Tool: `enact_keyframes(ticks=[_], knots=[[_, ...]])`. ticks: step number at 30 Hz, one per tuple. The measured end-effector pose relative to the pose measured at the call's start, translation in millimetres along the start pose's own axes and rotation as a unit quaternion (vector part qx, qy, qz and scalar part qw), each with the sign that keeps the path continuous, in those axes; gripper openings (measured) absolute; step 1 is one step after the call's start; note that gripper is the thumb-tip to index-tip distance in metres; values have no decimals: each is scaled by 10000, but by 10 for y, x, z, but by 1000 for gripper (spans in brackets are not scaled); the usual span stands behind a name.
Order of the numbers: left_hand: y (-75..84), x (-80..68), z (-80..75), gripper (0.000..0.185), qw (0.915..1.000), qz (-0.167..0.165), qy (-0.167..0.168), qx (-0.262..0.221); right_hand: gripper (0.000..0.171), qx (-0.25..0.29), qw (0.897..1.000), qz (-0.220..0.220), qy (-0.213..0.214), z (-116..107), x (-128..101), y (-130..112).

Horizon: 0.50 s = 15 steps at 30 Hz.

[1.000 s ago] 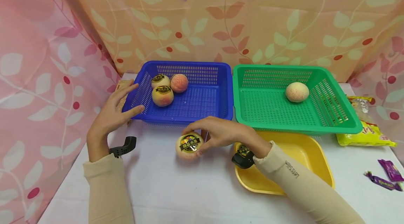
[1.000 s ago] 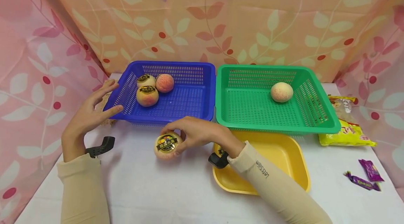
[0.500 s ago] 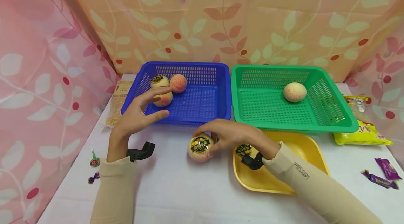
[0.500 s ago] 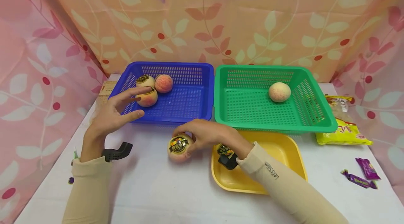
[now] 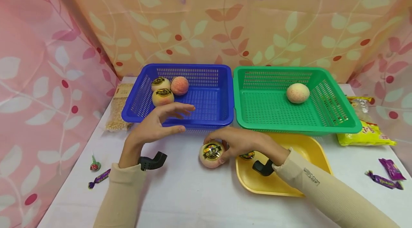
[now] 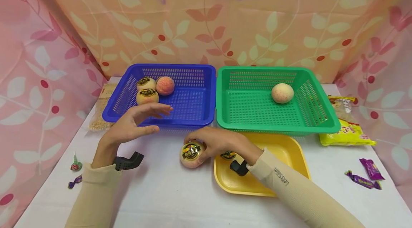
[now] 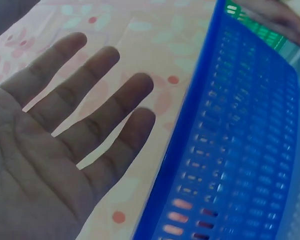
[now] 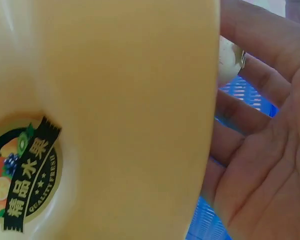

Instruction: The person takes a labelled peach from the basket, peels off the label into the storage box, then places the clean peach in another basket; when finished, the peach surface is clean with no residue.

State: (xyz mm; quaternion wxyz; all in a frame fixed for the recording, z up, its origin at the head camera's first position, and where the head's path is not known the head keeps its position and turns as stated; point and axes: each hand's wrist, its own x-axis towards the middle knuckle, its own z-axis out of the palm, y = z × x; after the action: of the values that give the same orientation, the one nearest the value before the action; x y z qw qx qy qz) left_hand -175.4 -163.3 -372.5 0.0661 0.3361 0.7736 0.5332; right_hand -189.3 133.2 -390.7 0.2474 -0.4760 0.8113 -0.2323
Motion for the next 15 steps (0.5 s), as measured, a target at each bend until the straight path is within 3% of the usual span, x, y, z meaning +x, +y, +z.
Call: enact_keyframes(ticks=[6,15], knots=[[30,13,107,56,9964,-421,-735,-42,62,-315,9995,26,63,0,-33,-20],[26,25,265,64,9831,-862,-1545,470,62,-603,9979,-4,226,21,-143,-33]])
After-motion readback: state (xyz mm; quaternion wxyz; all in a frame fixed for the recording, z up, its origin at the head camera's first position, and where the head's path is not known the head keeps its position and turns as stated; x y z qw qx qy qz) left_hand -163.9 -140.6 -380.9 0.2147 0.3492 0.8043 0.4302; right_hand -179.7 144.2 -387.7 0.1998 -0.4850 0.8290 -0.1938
